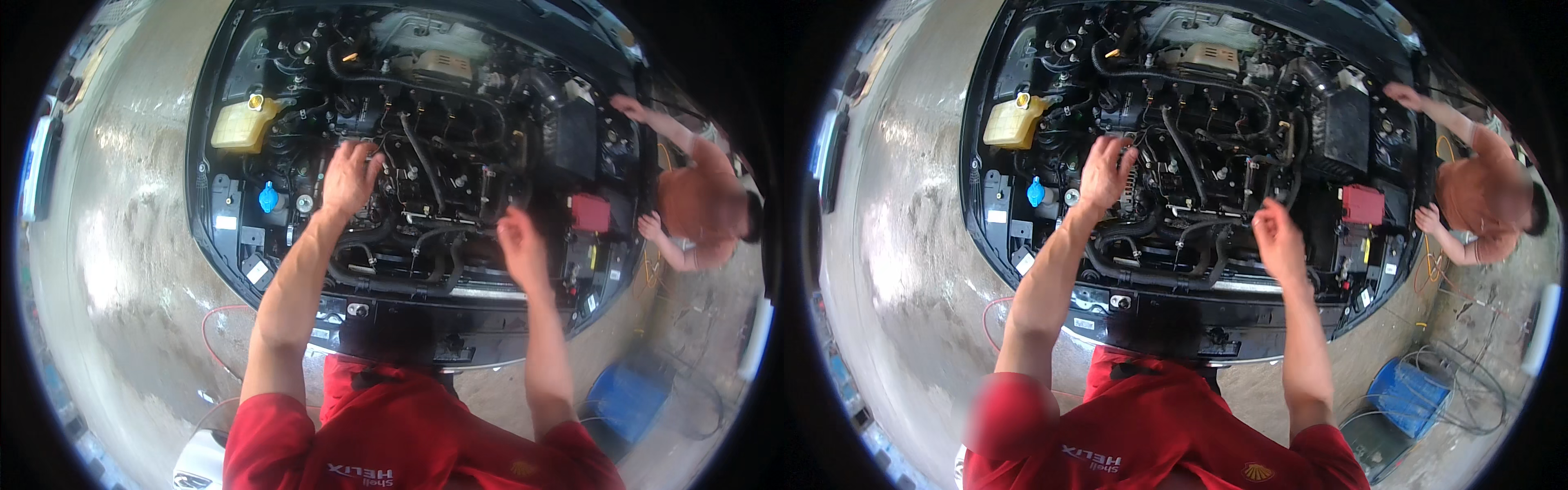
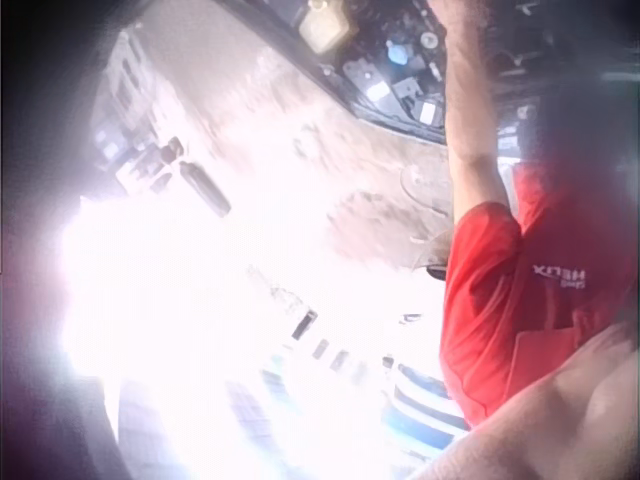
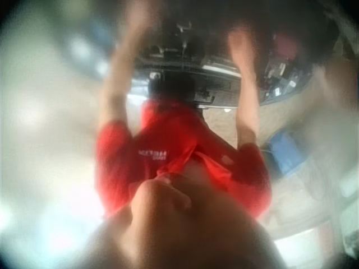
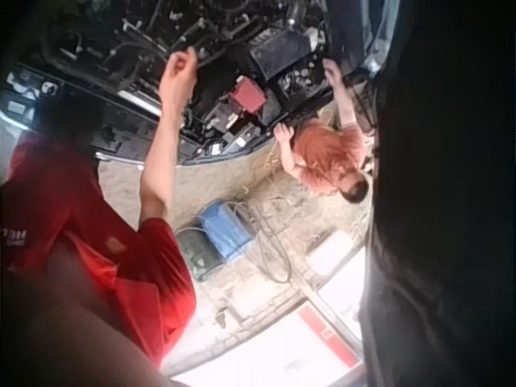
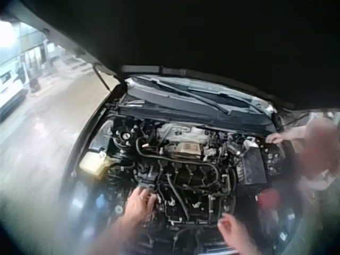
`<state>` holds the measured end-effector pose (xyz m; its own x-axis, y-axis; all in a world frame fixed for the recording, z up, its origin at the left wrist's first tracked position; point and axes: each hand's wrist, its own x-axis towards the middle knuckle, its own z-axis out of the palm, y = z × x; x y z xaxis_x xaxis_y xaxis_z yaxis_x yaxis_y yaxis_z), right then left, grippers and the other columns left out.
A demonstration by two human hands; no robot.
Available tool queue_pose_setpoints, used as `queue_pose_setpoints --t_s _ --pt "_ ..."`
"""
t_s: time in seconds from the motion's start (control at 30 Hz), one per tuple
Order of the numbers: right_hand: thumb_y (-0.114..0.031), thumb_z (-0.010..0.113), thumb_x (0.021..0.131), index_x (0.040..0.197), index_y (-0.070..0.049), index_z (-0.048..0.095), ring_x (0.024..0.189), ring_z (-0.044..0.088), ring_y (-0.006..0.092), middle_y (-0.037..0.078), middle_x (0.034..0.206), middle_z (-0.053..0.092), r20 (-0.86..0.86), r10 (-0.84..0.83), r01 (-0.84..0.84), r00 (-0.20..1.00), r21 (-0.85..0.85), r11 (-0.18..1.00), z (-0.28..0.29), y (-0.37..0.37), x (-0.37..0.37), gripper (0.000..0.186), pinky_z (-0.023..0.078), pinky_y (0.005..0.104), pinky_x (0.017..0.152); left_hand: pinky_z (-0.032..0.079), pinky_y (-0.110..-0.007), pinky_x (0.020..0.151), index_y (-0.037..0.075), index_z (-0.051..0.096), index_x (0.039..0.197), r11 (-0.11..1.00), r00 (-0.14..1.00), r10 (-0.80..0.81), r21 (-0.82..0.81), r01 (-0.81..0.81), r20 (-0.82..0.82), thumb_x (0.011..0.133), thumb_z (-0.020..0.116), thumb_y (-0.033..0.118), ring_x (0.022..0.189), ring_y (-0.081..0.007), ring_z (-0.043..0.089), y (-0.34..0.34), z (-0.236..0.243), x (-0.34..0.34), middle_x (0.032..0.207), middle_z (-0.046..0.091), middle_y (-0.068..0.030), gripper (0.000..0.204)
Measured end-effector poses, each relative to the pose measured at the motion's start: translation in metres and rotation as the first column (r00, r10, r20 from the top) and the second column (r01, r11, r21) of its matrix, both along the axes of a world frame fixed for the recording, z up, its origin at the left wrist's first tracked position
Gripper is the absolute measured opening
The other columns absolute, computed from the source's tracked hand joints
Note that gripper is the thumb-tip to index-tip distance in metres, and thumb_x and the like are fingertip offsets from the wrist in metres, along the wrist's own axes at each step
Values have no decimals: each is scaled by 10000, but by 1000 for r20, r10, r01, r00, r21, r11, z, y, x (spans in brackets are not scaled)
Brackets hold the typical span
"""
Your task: The person works under the hood of a car, using a red hose to connect to engine components and then manipulating parts with both hands. Later, the person walks to a disassembled car seat on the floor and uses a screwdriver to adjust a small electrical connector.
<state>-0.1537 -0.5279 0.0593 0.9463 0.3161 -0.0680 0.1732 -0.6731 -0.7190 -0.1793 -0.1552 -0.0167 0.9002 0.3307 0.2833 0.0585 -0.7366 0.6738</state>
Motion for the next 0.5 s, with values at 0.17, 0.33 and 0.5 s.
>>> queue_pose_setpoints --t_s 0.17,0.33,0.5 --pt "-324 664 1044 1415 -91 578 943 725 245 104 1076 761 150 -42 60 988 -113 992 -17 21 153 446 564 378 852 507 -459 976 66 698 1185 975 979 166 130 -181 121 1021 665 224 1118 -381 616 94 -14 54 1148 659 -182 230" --pt "-375 652 1037 1371 -38 615 1050 733 322 143 1139 765 231 -85 126 969 -169 978 -39 58 272 476 558 415 915 474 -468 1037 62 681 1268 890 910 382 199 -409 163 1096 537 346 1204 -422 587 208 -18 119 1253 646 -213 362" --pt "-376 610 1045 1399 -42 601 1157 709 354 153 1218 752 232 -124 189 965 -289 938 -80 100 364 487 552 440 986 417 -505 1134 90 620 1410 868 896 443 262 -421 -26 1103 496 462 1353 -405 524 304 -43 176 1464 552 -231 498"
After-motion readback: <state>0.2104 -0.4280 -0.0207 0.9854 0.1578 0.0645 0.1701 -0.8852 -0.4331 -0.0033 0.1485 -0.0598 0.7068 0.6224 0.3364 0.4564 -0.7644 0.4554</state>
